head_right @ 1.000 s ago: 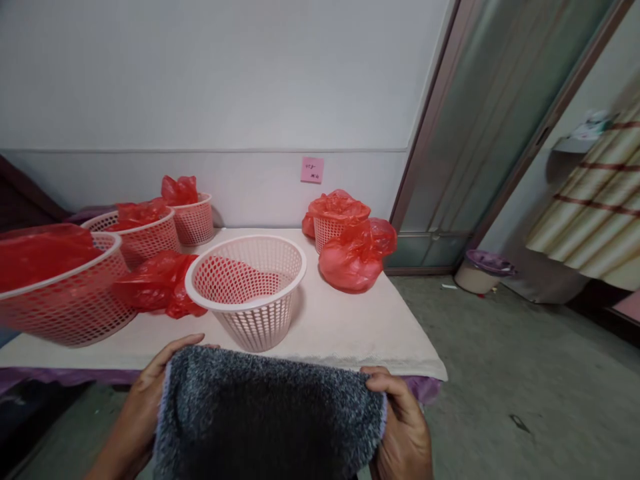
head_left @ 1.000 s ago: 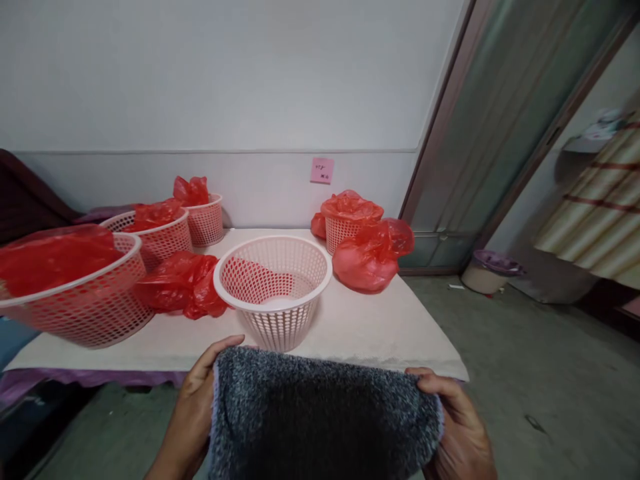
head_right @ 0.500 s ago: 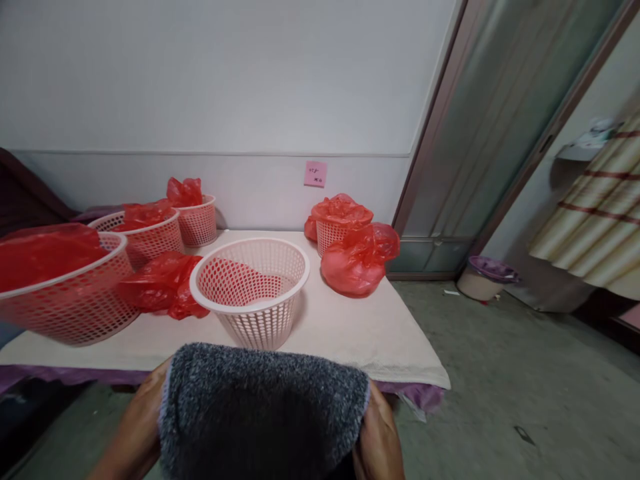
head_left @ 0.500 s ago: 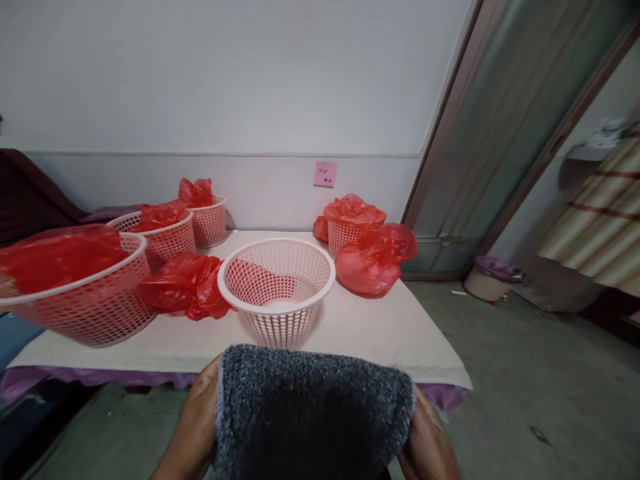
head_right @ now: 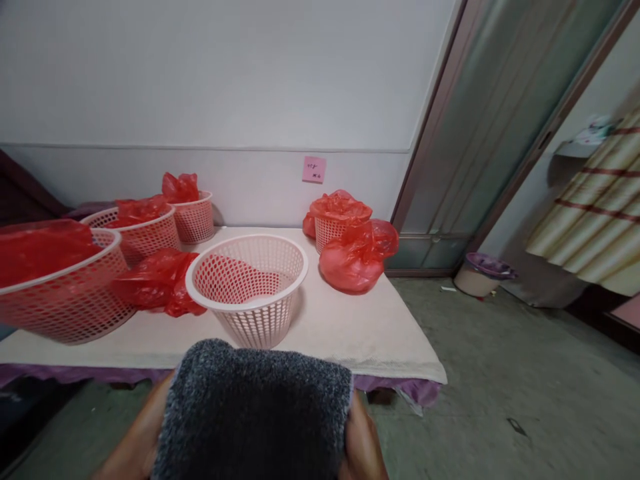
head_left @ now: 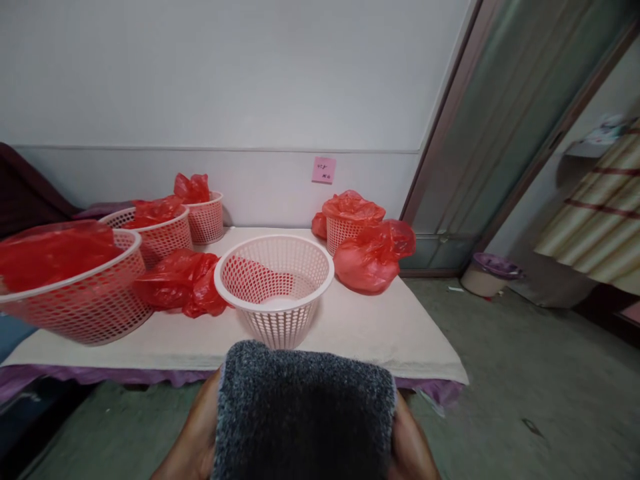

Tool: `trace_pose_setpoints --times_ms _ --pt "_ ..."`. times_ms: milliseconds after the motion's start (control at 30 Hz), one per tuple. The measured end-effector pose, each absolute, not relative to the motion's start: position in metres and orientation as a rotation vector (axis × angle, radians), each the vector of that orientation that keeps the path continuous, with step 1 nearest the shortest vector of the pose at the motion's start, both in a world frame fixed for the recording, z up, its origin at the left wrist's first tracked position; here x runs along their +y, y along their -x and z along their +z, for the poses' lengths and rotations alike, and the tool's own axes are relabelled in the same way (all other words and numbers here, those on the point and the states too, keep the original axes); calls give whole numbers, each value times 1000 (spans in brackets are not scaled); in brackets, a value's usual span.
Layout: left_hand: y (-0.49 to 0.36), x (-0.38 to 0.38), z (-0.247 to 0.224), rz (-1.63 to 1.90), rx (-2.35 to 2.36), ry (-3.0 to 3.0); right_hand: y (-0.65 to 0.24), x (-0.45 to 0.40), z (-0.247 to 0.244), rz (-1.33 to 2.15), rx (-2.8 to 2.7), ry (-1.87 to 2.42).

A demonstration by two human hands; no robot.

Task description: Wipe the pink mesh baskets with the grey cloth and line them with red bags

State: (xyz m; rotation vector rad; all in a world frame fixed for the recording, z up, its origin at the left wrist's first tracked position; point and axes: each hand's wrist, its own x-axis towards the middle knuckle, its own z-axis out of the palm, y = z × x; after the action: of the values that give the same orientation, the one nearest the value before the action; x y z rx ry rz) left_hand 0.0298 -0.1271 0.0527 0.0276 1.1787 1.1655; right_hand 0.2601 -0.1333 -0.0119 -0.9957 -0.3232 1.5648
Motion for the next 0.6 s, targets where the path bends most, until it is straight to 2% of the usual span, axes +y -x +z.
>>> trace_pose_setpoints --times_ms 267,433,600 --pt "-28 -128 41 1105 1087 -76 -239 -131 -1 1945 -278 840" --pt "-52 -130 39 996 983 -44 -220 -130 4 1895 -245 782" --pt "-67 -128 36 1118 798 -247 -212 -133 0 1782 -355 779"
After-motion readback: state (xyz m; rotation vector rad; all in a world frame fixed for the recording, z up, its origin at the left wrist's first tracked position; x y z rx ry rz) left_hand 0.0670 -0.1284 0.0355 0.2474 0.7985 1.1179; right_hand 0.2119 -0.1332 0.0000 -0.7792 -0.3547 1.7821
